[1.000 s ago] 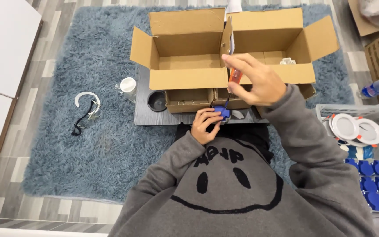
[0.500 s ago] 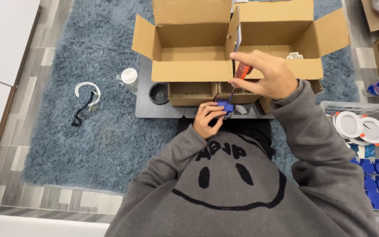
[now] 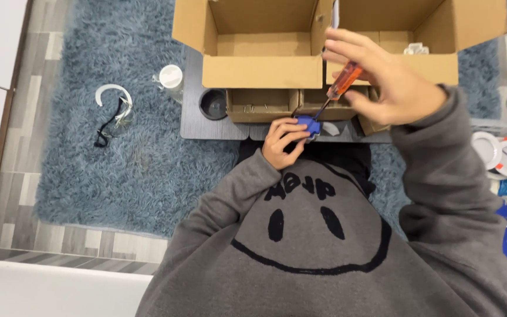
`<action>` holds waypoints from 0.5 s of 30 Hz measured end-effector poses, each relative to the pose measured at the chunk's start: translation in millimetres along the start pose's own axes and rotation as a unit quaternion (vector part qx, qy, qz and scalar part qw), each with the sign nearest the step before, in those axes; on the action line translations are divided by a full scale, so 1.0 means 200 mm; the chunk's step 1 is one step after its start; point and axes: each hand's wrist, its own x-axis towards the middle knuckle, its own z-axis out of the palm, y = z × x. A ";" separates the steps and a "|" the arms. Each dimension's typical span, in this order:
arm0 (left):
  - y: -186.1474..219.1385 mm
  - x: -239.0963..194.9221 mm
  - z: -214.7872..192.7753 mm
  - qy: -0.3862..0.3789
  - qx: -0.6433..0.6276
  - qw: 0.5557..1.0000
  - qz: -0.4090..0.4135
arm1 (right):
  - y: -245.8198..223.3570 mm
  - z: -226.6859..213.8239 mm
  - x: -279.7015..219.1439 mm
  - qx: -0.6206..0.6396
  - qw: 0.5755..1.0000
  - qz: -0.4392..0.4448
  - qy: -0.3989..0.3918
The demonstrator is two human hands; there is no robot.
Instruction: Assembling the components of an electrical switch and tightening the internal screws using a manual screwdriver.
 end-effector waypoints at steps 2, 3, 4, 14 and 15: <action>0.00 0.02 -0.01 0.000 -0.002 1.000 -0.004 | 0.01 -0.03 -0.01 0.087 0.995 0.003 -0.042; 0.01 0.02 -0.02 -0.001 -0.002 1.000 0.003 | 0.00 -0.03 -0.02 0.068 0.997 0.002 -0.044; 0.01 0.03 -0.02 -0.001 -0.002 1.000 0.010 | -0.01 -0.04 -0.03 0.049 0.998 0.001 -0.046; 0.02 0.02 -0.02 -0.014 -0.001 1.000 -0.003 | 0.26 0.08 -0.12 -0.275 0.948 -0.131 0.093; 0.01 0.02 -0.02 -0.008 0.003 1.000 0.002 | 0.29 0.10 -0.13 -0.319 0.931 -0.134 0.116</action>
